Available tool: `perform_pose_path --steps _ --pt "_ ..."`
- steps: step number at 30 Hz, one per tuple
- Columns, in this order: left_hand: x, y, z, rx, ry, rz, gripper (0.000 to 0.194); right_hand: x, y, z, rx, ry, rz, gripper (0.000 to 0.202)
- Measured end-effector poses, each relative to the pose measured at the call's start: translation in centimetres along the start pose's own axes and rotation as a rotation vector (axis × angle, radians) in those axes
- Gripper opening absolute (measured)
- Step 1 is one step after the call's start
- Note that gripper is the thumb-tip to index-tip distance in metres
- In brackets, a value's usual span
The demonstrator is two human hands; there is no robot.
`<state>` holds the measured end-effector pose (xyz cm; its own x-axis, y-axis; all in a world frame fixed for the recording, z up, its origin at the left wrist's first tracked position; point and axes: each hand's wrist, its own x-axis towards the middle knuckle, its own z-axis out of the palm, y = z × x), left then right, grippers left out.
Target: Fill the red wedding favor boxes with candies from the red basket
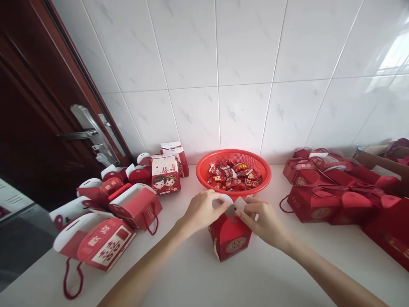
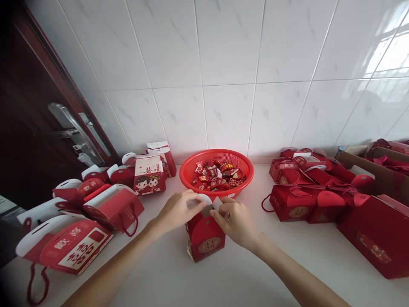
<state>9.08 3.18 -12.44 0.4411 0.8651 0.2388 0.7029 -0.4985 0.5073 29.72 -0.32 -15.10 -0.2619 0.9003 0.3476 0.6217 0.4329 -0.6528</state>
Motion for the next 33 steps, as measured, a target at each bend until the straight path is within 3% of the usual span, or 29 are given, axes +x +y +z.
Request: perform_pose_path --steps 6,9,12,16,21,27,33 --pt "-0.2 1.2 -0.1 0.135 -0.062 -0.114 0.029 0.6 -0.9 -0.4 0.011 -0.093 0.07 0.063" --pt "-0.6 0.8 -0.6 0.132 -0.143 -0.117 0.018 0.6 -1.2 -0.8 0.029 -0.162 0.128 0.057" --pt "-0.6 0.2 -2.1 0.135 -0.306 -0.095 0.039 0.5 -1.4 -1.6 0.058 -0.316 0.145 0.039" --pt "-0.3 -1.1 -5.3 0.049 -0.593 -0.076 0.06 0.1 -1.7 -2.5 0.019 -0.483 0.135 0.084" --pt "-0.3 -3.8 -8.0 -0.06 -0.72 0.0 0.101 -0.4 -1.1 -2.1 -0.003 -0.52 0.124 0.081" --pt "-0.2 -5.8 -6.9 -0.206 -0.69 0.011 0.11 -0.3 -0.1 -1.5 -0.047 -0.479 0.153 0.086" --pt "0.9 -6.9 -5.3 -0.29 -0.705 -0.01 0.102 0.0 0.0 -1.6 -0.063 -0.477 0.178 0.086"
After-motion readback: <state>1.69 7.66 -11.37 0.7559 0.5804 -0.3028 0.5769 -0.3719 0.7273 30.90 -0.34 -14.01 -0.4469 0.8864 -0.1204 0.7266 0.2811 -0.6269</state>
